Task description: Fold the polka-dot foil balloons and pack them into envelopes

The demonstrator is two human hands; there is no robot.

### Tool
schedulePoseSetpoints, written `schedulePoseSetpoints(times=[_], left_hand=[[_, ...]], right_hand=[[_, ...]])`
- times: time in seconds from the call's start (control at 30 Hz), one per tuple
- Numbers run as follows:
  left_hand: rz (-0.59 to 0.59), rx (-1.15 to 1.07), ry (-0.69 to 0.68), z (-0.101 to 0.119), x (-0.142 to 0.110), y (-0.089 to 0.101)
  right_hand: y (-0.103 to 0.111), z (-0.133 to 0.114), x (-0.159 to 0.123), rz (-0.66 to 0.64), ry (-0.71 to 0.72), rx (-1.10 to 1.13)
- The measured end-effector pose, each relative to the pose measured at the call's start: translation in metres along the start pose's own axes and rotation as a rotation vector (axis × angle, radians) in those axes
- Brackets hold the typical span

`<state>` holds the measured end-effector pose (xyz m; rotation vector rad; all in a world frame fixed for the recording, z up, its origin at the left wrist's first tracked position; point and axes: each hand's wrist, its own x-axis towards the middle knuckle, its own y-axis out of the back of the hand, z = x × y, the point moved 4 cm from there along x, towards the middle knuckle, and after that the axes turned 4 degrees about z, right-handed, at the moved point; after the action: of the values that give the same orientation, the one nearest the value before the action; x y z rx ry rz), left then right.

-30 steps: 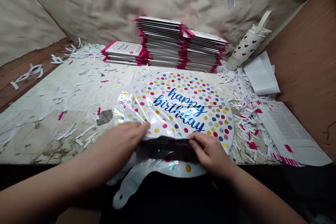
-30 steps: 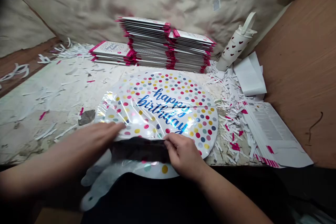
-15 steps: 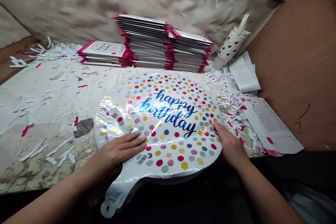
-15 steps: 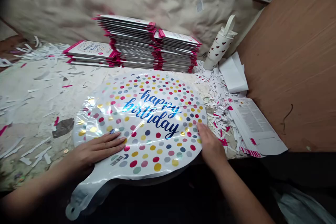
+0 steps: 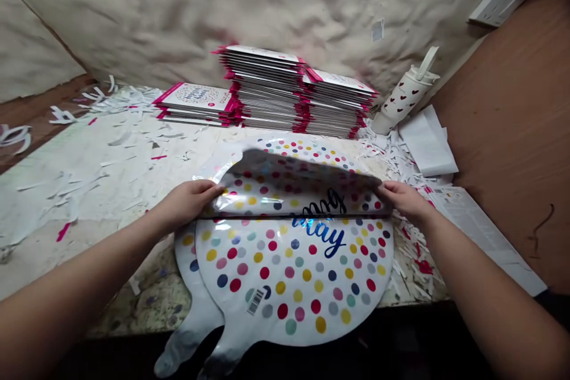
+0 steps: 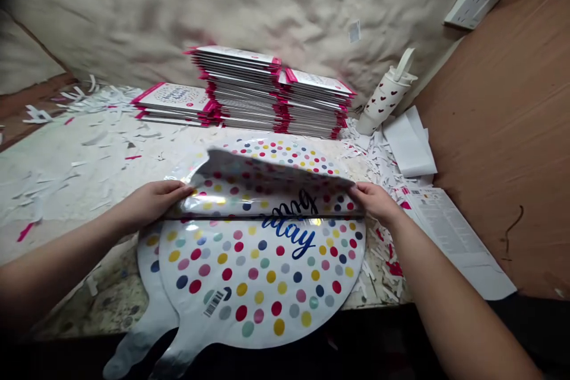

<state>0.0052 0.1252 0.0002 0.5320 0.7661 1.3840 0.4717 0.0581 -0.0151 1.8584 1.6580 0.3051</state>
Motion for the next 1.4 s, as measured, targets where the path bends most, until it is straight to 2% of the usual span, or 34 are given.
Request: schedulePoseSetpoints(times=[0.03, 0.07, 0.13, 0.17, 0.23, 0.27, 0.33, 0.4, 0.43, 0.47, 0.5, 0.53, 0.57, 0.6, 0.63, 0.67, 0.77, 0.83, 0.9, 1.0, 1.07, 1.13, 1.2, 1.27, 1.33, 1.4], left_hand=[[0.091, 0.098, -0.036, 0.008, 0.001, -0.001], [0.171, 0.219, -0.134, 0.018, -0.003, -0.004], [0.298, 0.421, -0.413, 0.037, -0.020, -0.016], [0.271, 0.493, -0.545, 0.042, -0.031, -0.026], [0.057, 0.580, -0.669, 0.042, -0.050, -0.050], [-0.039, 0.616, -0.661, 0.037, -0.057, -0.059], [-0.120, 0.661, -0.599, 0.028, -0.064, -0.071], [-0.115, 0.671, -0.565, 0.023, -0.065, -0.074], [-0.109, 0.671, -0.559, 0.022, -0.064, -0.075], [-0.108, 0.672, -0.556, 0.021, -0.063, -0.075], [-0.107, 0.677, -0.551, 0.021, -0.063, -0.075], [-0.104, 0.683, -0.548, 0.020, -0.062, -0.075], [-0.100, 0.688, -0.547, 0.020, -0.061, -0.074], [-0.097, 0.693, -0.546, 0.020, -0.061, -0.073], [-0.100, 0.696, -0.542, 0.020, -0.060, -0.072], [-0.112, 0.697, -0.533, 0.020, -0.060, -0.070], [-0.150, 0.694, -0.490, 0.030, -0.059, -0.071], [-0.111, 0.684, -0.502, 0.050, -0.060, -0.078], [-0.071, 0.660, -0.549, 0.075, -0.063, -0.094], [-0.139, 0.653, -0.543, 0.103, -0.070, -0.126], [-0.171, 0.672, -0.510, 0.111, -0.073, -0.141], [-0.171, 0.671, -0.499, 0.112, -0.075, -0.147], [-0.173, 0.651, -0.487, 0.111, -0.076, -0.146], [-0.181, 0.626, -0.463, 0.110, -0.075, -0.143], [-0.159, 0.576, -0.465, 0.110, -0.073, -0.143], [-0.121, 0.492, -0.522, 0.110, -0.073, -0.145]], right_hand=[[-0.003, -0.005, 0.010, 0.019, -0.011, -0.020], [-0.006, -0.010, 0.019, 0.040, -0.015, -0.050], [-0.007, -0.016, 0.034, 0.086, -0.033, -0.128], [-0.006, -0.019, 0.040, 0.113, -0.043, -0.178], [0.000, -0.025, 0.050, 0.195, -0.070, -0.293], [0.002, -0.030, 0.052, 0.252, -0.084, -0.350], [-0.003, -0.047, 0.049, 0.397, -0.094, -0.447], [-0.030, -0.077, 0.033, 0.479, 0.028, -0.529], [-0.053, -0.094, 0.021, 0.478, 0.159, -0.580], [-0.083, -0.111, 0.007, 0.360, 0.350, -0.609], [-0.115, -0.123, -0.008, 0.152, 0.540, -0.630], [-0.140, -0.129, -0.023, 0.026, 0.641, -0.637], [-0.155, -0.129, -0.035, -0.046, 0.681, -0.646], [-0.161, -0.123, -0.042, -0.093, 0.671, -0.663], [-0.157, -0.111, -0.046, -0.099, 0.607, -0.687], [-0.143, -0.096, -0.046, -0.071, 0.521, -0.711], [-0.073, -0.044, -0.045, 0.138, 0.234, -0.760], [-0.039, -0.023, -0.052, 0.239, 0.150, -0.746], [-0.035, -0.018, -0.061, 0.230, 0.198, -0.671], [-0.059, -0.025, -0.065, 0.191, 0.257, -0.558], [-0.065, -0.027, -0.054, 0.256, 0.161, -0.479], [-0.058, -0.028, -0.037, 0.323, 0.041, -0.352], [-0.043, -0.037, -0.024, 0.358, -0.024, -0.218], [-0.034, -0.062, -0.021, 0.384, -0.003, -0.114], [-0.043, -0.106, -0.032, 0.396, 0.144, -0.015], [-0.077, -0.163, -0.051, 0.300, 0.442, 0.022]])
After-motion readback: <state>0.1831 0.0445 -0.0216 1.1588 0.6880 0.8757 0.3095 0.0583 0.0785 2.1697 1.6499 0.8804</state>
